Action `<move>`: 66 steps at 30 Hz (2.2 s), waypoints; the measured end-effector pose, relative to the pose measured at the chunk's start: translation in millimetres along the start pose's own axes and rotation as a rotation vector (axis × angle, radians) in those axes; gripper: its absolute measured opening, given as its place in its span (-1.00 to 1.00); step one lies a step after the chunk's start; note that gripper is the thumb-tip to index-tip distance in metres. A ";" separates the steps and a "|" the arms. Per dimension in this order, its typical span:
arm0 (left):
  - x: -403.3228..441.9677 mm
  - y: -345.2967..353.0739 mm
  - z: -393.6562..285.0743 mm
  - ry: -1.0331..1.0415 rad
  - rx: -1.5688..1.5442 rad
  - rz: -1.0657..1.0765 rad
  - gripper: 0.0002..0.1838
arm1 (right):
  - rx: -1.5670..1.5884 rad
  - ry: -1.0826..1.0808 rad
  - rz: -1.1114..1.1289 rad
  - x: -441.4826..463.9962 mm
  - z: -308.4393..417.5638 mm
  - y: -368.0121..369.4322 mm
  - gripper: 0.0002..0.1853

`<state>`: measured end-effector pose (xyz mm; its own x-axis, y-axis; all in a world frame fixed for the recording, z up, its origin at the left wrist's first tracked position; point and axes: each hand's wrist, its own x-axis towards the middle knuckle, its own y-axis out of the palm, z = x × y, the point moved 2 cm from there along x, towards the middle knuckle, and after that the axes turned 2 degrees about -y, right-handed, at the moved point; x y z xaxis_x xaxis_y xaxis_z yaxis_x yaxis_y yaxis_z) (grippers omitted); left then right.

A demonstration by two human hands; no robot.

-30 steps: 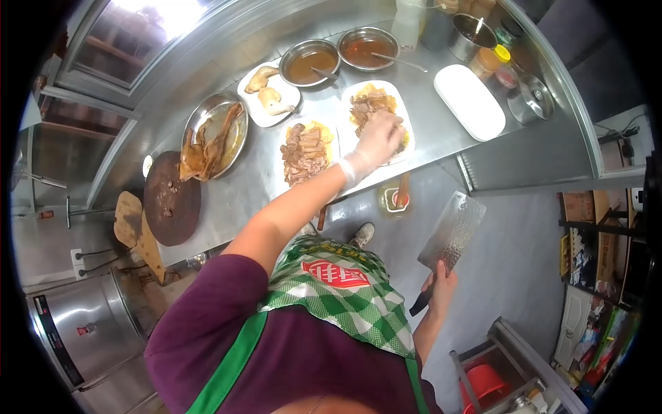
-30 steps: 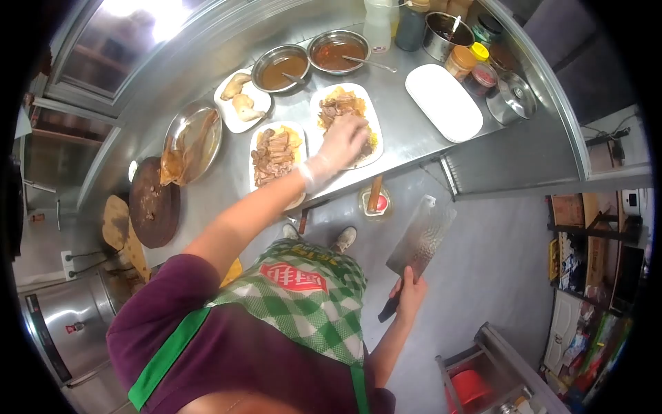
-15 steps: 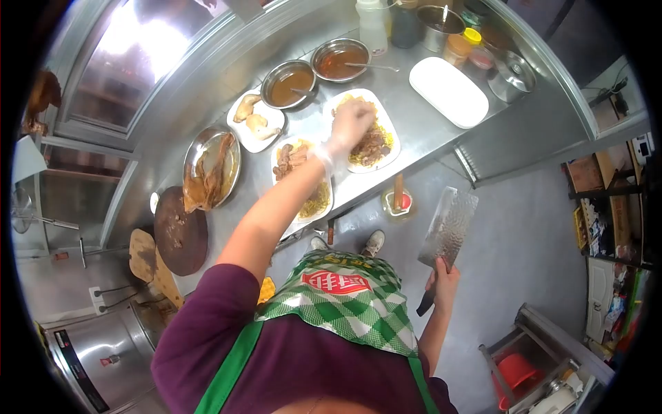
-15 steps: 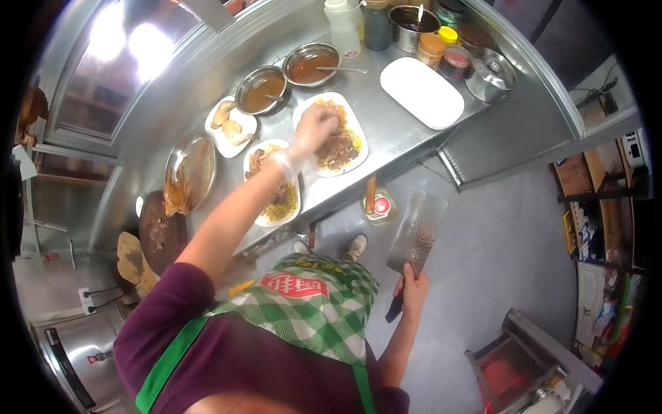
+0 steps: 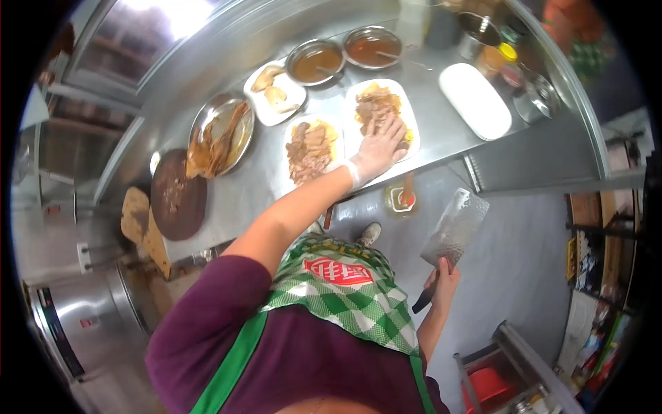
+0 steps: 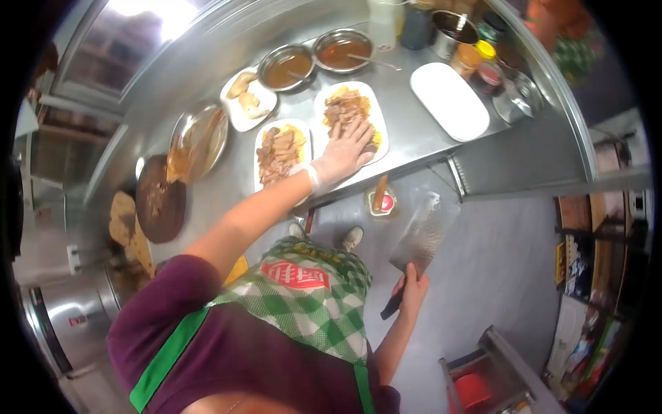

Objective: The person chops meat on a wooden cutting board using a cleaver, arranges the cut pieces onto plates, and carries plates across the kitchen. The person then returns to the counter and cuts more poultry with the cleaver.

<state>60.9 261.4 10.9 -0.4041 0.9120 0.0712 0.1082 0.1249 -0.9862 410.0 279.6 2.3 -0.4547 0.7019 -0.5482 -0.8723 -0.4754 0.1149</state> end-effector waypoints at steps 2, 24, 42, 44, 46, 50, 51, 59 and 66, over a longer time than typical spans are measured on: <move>-8.0 -12.2 12.0 -0.075 -0.204 -0.085 -0.41 | -0.019 -0.003 -0.018 1.5 2.6 3.3 -0.72; -191.1 12.5 96.5 -1.029 -1.326 -0.883 -0.39 | -0.061 -0.012 -0.037 0.3 49.9 38.9 -0.73; -146.9 17.8 74.8 -1.057 -1.330 -0.822 -0.44 | -0.040 -0.007 -0.043 0.7 38.2 32.0 -0.74; -142.0 7.3 67.2 -1.088 -1.332 -0.806 -0.45 | -0.035 0.002 -0.036 1.1 37.6 32.8 -0.74; -138.6 3.8 63.6 -1.073 -1.379 -0.823 -0.45 | -0.018 0.008 -0.021 3.3 35.2 32.8 -0.74; -138.8 8.3 70.4 -1.040 -1.317 -0.796 -0.44 | -0.037 -0.001 0.011 1.5 36.8 42.3 -0.74; -140.9 8.2 72.7 -1.033 -1.282 -0.787 -0.45 | -0.036 0.001 0.018 1.1 36.5 44.6 -0.74; -164.3 -8.5 81.2 -0.808 -0.707 -0.617 -0.51 | -0.050 0.014 0.079 2.2 35.6 65.0 -0.75; -147.2 -16.9 49.4 -0.381 -0.259 -0.191 -0.36 | -0.094 0.058 0.147 6.7 31.5 77.9 -0.73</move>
<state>73.6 105.8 9.8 -0.7366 0.6619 0.1393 0.2030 0.4127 -0.8880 333.4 264.0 33.7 -0.5624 0.5908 -0.5784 -0.7755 -0.6197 0.1210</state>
